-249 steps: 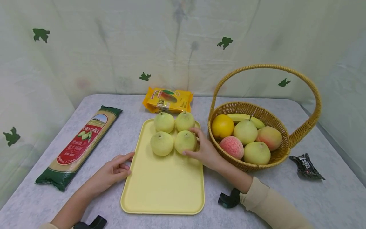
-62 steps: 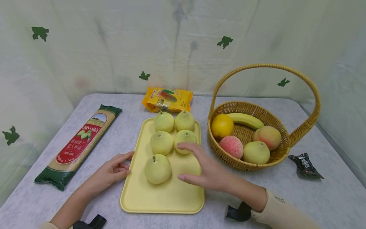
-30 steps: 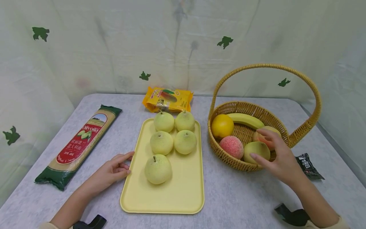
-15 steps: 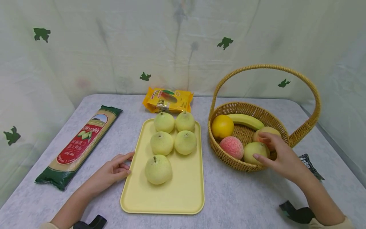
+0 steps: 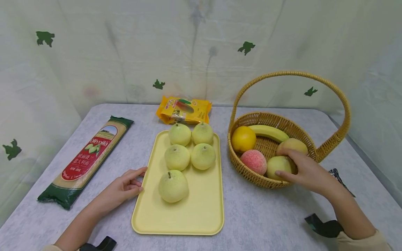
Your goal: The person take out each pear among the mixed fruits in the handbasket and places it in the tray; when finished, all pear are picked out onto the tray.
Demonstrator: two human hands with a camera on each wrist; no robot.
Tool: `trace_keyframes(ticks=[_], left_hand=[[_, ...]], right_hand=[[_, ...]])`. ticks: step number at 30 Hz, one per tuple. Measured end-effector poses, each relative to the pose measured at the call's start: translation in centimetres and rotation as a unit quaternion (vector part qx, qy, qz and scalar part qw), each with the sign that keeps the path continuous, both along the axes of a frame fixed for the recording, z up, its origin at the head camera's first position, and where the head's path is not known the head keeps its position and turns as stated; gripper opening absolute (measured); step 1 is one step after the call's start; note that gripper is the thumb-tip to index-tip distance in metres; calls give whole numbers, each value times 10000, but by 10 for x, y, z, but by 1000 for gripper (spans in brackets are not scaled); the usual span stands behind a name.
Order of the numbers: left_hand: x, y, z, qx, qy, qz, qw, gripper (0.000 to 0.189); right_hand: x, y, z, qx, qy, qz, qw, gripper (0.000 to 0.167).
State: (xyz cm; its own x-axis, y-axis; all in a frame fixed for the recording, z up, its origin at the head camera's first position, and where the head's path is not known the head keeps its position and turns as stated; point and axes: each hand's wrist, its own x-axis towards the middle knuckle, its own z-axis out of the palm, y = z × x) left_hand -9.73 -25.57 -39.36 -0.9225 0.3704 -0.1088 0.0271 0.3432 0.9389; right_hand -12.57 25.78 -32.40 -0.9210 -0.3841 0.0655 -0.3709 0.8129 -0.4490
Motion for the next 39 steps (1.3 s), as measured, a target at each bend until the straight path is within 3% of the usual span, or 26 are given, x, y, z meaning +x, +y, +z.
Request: trace_keyframes(ticks=[7,17,22,29,32,39], left_hand=[[0,-1,-1,-25,27,0,10000,60],[1,-1,-1,-20,-50,36,10000,61],[0,-1,-2,-31,-44,24,10000,61],[0,-1,1,-46,-56,6,10000,61],[0,-1,1,-51,-57,-4,10000,61],[0,0,0,-58,-61,16,10000,61]], right_hand=[[-5,-3,-1,-12,-55,250,9997,55],[-1,-6,-1,-389,-50,-206,9990,57],[7,-9,6,-714,323,-531,9955,56],[21,-25,22,-1397,983,-659,9831,57],[27,-40,28,-1815,1081,-484,9762,59],[33,-84,25,-2357,1127,558,9637,63]])
